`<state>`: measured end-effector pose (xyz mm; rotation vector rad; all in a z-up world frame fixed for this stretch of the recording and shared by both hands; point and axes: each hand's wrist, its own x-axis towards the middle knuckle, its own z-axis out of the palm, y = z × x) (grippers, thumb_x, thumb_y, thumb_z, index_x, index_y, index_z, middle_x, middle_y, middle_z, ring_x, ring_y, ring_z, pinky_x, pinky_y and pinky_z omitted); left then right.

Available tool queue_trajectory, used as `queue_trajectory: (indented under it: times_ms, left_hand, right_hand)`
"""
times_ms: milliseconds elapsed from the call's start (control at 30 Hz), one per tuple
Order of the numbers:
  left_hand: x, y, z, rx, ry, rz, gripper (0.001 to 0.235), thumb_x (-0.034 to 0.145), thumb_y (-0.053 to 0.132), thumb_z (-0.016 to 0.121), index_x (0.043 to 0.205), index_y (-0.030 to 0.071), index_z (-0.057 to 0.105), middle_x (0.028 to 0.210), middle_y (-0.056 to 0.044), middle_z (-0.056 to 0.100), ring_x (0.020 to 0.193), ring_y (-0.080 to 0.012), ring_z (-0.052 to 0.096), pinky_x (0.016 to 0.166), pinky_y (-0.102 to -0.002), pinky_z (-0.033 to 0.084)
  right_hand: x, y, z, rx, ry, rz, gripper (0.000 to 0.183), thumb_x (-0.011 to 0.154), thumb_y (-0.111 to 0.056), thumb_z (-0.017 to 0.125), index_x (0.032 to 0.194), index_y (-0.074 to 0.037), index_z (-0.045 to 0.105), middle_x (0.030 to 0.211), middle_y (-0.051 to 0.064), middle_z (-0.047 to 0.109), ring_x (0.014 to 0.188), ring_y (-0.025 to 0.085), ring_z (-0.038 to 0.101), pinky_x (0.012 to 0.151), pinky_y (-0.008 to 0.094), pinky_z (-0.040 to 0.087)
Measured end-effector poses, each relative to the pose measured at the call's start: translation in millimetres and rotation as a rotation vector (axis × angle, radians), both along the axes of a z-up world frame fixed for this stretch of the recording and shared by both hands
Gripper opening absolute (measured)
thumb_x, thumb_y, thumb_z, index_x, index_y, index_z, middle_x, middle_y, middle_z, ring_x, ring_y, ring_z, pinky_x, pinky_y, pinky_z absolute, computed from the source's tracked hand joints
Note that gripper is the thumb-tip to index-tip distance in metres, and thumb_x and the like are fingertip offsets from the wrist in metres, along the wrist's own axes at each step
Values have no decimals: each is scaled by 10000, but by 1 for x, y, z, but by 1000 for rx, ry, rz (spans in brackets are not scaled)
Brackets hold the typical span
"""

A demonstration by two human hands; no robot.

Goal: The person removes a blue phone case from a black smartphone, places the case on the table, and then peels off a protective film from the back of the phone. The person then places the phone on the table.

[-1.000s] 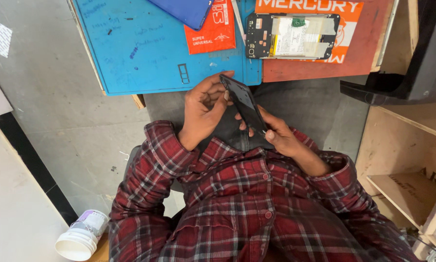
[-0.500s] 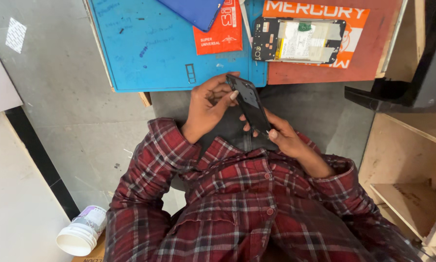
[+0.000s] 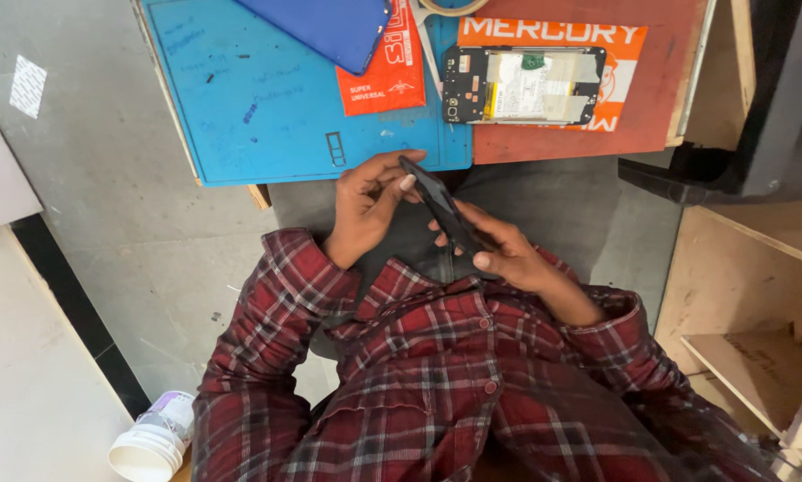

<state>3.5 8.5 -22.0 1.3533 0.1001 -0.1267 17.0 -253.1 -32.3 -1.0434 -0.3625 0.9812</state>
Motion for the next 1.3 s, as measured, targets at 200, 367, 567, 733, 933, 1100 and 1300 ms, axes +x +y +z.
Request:
queue_trajectory:
  times_ms: [200, 367, 567, 733, 933, 1100, 1300]
  left_hand:
    - [0, 5, 2, 50, -7, 63, 260, 1102, 51, 583, 1341, -31, 641, 1042, -116, 763, 919, -140, 739, 819, -266, 615]
    - [4, 7, 1, 95, -53, 75, 229, 1090, 54, 596, 1291, -30, 666, 1107, -132, 753, 888, -134, 727, 793, -263, 618]
    - [3, 6, 1, 100, -58, 87, 208, 1085, 68, 618, 1254, -39, 674, 1033, -110, 748, 855, -141, 734, 762, -257, 602]
    - [3, 6, 2, 101, -44, 89, 190, 1086, 66, 614, 1228, -47, 671, 985, -106, 744, 845, -147, 739, 753, -259, 605]
    - [3, 7, 2, 53, -47, 88, 200, 1098, 67, 595, 1256, -41, 653, 1013, -111, 739, 899, -159, 746, 787, -273, 611]
    - [5, 6, 12, -7, -32, 128, 222, 1126, 100, 563, 1299, -24, 628, 1093, -124, 740, 986, -171, 745, 855, -288, 606]
    - [18, 2, 30, 64, 108, 64, 244, 1097, 99, 584, 1312, -11, 618, 1147, -108, 736, 951, -143, 728, 770, -252, 563]
  right_hand:
    - [0, -1, 0, 6, -38, 36, 847, 1021, -471, 660, 1649, -39, 290, 1513, 185, 520, 1279, 256, 622, 1065, 384, 509]
    - [1, -1, 1, 26, -32, 44, 842, 1021, -480, 667, 1639, -26, 319, 1489, 176, 539, 1264, 251, 629, 1071, 388, 512]
    - [3, -1, 3, 15, 10, 39, 891, 979, -557, 682, 1587, 26, 390, 1456, 169, 573, 1216, 239, 645, 996, 365, 532]
    - [3, -1, 4, 9, 12, 34, 898, 970, -584, 677, 1554, 45, 410, 1456, 167, 569, 1205, 228, 643, 973, 344, 531]
    - [2, 1, 2, 3, -46, -13, 897, 974, -572, 681, 1545, 67, 417, 1461, 171, 566, 1218, 244, 657, 952, 354, 552]
    - [14, -12, 20, -158, -466, -205, 755, 954, -485, 757, 1555, -107, 500, 1484, 166, 543, 1337, 294, 589, 1102, 413, 512]
    - [86, -65, 58, -574, -1085, -382, 685, 860, -442, 859, 1433, -155, 615, 1479, 187, 555, 1379, 348, 585, 1054, 453, 539]
